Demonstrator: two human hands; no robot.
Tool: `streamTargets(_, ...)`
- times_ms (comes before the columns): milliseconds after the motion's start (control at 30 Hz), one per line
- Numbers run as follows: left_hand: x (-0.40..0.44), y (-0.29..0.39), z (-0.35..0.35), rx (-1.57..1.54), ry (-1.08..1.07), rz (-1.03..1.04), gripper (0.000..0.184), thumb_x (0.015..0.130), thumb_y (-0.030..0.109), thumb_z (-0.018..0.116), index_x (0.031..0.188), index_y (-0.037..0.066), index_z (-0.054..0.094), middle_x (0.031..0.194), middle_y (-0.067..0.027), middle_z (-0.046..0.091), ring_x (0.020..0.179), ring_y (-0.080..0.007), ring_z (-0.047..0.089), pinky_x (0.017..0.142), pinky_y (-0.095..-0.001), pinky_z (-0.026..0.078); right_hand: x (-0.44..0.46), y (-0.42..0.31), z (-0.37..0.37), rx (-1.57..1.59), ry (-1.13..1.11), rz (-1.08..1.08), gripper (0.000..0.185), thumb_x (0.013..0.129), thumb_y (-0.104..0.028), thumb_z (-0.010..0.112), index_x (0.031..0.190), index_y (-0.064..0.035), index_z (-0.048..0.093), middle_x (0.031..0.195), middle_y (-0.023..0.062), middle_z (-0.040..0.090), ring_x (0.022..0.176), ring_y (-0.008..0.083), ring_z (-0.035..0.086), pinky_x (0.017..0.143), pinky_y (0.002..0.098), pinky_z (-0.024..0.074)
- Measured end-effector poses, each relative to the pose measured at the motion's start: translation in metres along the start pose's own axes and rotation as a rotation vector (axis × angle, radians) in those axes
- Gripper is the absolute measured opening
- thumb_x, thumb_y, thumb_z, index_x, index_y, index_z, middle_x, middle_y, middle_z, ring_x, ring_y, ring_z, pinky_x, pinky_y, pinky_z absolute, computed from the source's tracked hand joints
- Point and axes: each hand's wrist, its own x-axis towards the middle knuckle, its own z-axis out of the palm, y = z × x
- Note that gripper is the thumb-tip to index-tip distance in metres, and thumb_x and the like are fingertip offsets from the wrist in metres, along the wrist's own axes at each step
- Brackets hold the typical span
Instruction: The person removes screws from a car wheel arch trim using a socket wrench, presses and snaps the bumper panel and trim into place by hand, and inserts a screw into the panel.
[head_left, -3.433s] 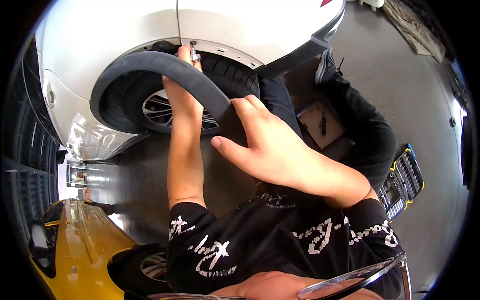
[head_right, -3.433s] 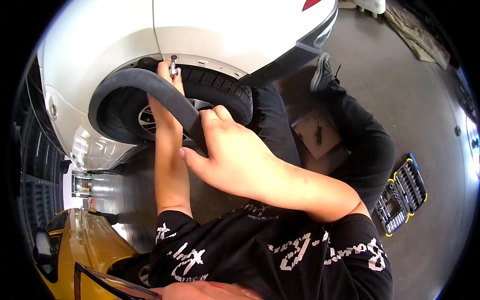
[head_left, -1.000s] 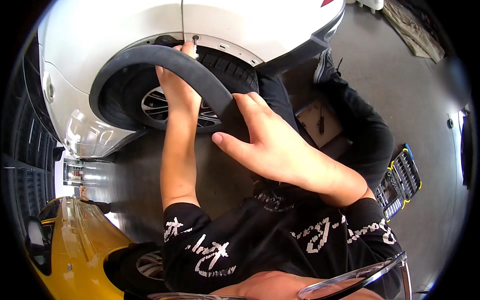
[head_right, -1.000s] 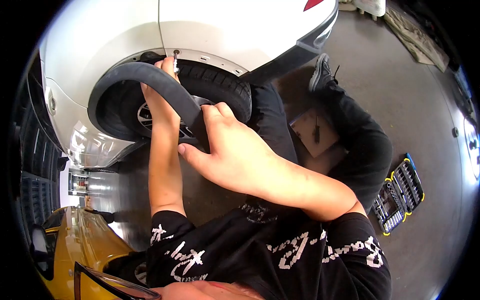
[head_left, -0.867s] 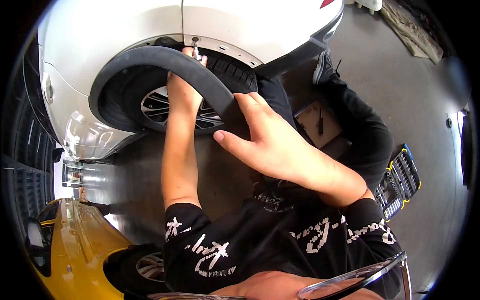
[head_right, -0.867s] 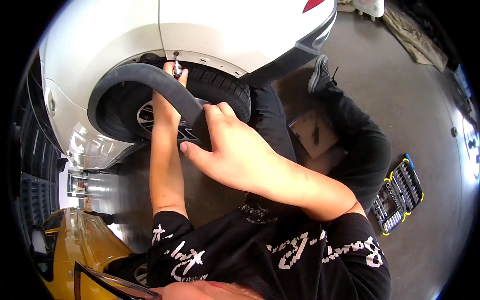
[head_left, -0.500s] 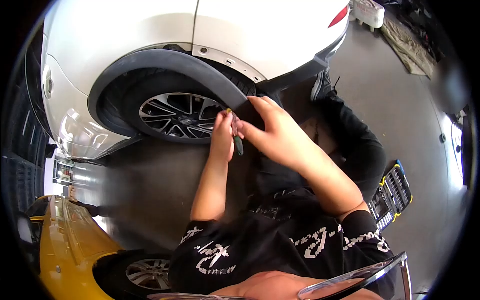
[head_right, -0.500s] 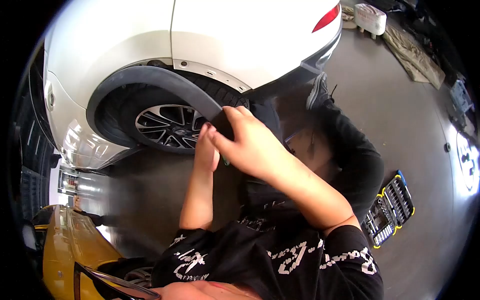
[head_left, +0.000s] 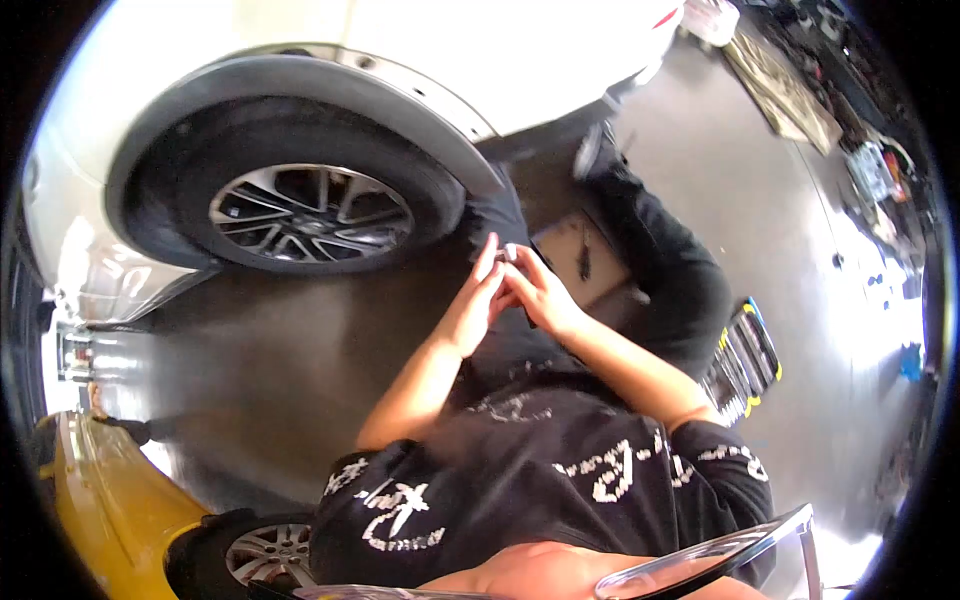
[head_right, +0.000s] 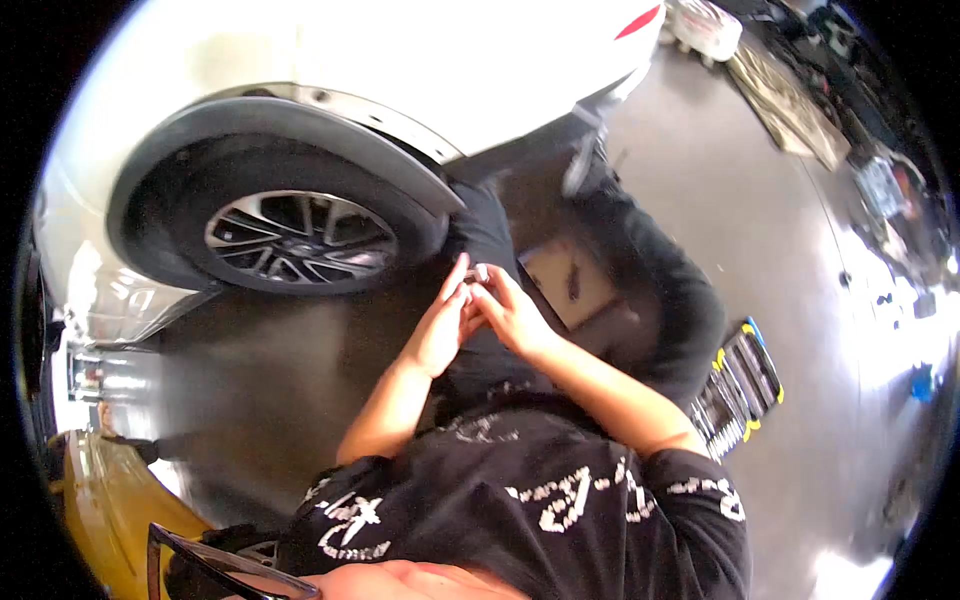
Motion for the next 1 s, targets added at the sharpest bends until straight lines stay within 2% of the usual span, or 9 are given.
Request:
streamTargets(100, 0.015, -0.053, -0.016, 0.456, -0.167, 0.012, 0.071, 0.113, 0.030, 0.047, 0.170, 0.016, 0.006, 0.163, -0.0220, 0.039, 0.138, -0.0276, 0.054, 0.113, -0.0427, 0.048, -0.007, 0.024, -0.038, 0.004, 0.130, 0.281, 0.041, 0.107, -0.037, 0.062, 0.122, 0.0011, 0.060, 0.094, 0.0106, 0.070, 0.072, 0.0179, 0.069, 0.059, 0.0345, 0.0585)
streamTargets(133, 0.011, -0.029, 0.013, 0.413, 0.019, -0.249, 0.064, 0.113, 0.027, 0.046, 0.168, 0.015, 0.015, 0.152, -0.0235, 0.052, 0.125, -0.0267, 0.065, 0.101, -0.0426, 0.056, -0.013, 0.026, -0.056, 0.034, 0.098, 0.397, 0.037, 0.106, -0.036, 0.062, 0.112, 0.0002, 0.060, 0.092, 0.0099, 0.070, 0.059, 0.0149, 0.063, 0.047, 0.0318, 0.0528)
streamTargets(367, 0.104, -0.152, -0.019, 0.691, 0.057, -0.483, 0.060, 0.109, 0.029, 0.053, 0.161, 0.012, 0.029, 0.129, -0.0218, 0.065, 0.092, -0.0245, 0.073, 0.074, -0.0401, 0.061, -0.065, 0.073, -0.165, 0.506, 0.577, 0.679, 0.025, 0.099, -0.032, 0.055, 0.081, -0.0148, 0.052, 0.067, 0.0024, 0.051, 0.051, 0.0179, 0.047, 0.053, 0.0375, 0.0503)
streamTargets(467, 0.142, -0.147, 0.002, 0.971, 0.101, -0.645, 0.063, 0.105, 0.034, 0.056, 0.158, 0.008, 0.033, 0.120, -0.0196, 0.067, 0.080, -0.0238, 0.071, 0.056, -0.0394, 0.059, -0.064, 0.069, -0.166, 0.527, 0.776, 0.745, 0.025, 0.100, -0.028, 0.052, 0.101, -0.0040, 0.060, 0.075, 0.0112, 0.062, 0.055, 0.0166, 0.048, 0.053, 0.0383, 0.0486)
streamTargets(600, 0.160, -0.135, -0.010, 0.937, 0.041, -0.379, 0.036, 0.109, 0.031, 0.052, 0.133, 0.005, 0.060, 0.090, -0.0094, 0.073, 0.066, -0.0175, 0.067, 0.053, -0.0328, 0.054, -0.018, 0.139, -0.196, 0.166, 0.578, 1.015, 0.031, 0.100, -0.027, 0.051, 0.114, -0.0012, 0.060, 0.088, 0.0155, 0.068, 0.057, 0.0198, 0.052, 0.053, 0.0397, 0.0480)
streamTargets(800, 0.129, -0.087, -0.040, 1.660, 0.465, 0.263, 0.022, 0.103, 0.019, 0.057, 0.116, 0.008, 0.071, 0.091, -0.0114, 0.075, 0.084, -0.0276, 0.073, 0.079, -0.0436, 0.057, 0.034, 0.226, -0.220, -0.135, 0.311, 1.200, 0.031, 0.098, -0.027, 0.053, 0.109, -0.0029, 0.068, 0.086, 0.0142, 0.071, 0.054, 0.0209, 0.057, 0.046, 0.0388, 0.0437)
streamTargets(867, 0.114, -0.096, -0.065, 1.342, 0.552, 0.251, 0.021, 0.105, 0.017, 0.055, 0.117, 0.007, 0.070, 0.090, -0.0091, 0.074, 0.082, -0.0231, 0.071, 0.077, -0.0382, 0.056, 0.023, 0.208, -0.218, 0.081, 0.471, 0.997, 0.030, 0.096, -0.024, 0.056, 0.113, -0.0037, 0.071, 0.086, 0.0121, 0.073, 0.062, 0.0221, 0.067, 0.050, 0.0429, 0.0465)
streamTargets(900, 0.110, -0.100, -0.078, 1.198, 0.523, 0.282, 0.021, 0.106, 0.016, 0.053, 0.117, 0.006, 0.069, 0.088, -0.0070, 0.072, 0.079, -0.0199, 0.068, 0.075, -0.0350, 0.055, 0.033, 0.242, -0.235, -0.260, 0.203, 1.110, 0.029, 0.096, -0.022, 0.056, 0.113, -0.0052, 0.071, 0.087, 0.0119, 0.074, 0.063, 0.0232, 0.067, 0.054, 0.0421, 0.0487)
streamTargets(1000, 0.106, -0.100, -0.076, 0.967, 0.505, 0.338, 0.023, 0.110, 0.013, 0.048, 0.120, 0.005, 0.067, 0.084, -0.0010, 0.067, 0.071, -0.0102, 0.059, 0.067, -0.0259, 0.052, 0.027, 0.166, -0.207, -0.251, 0.388, 1.074, 0.032, 0.093, -0.032, 0.055, 0.088, -0.0070, 0.074, 0.072, 0.0079, 0.071, 0.052, 0.0238, 0.059, 0.048, 0.0445, 0.0462)
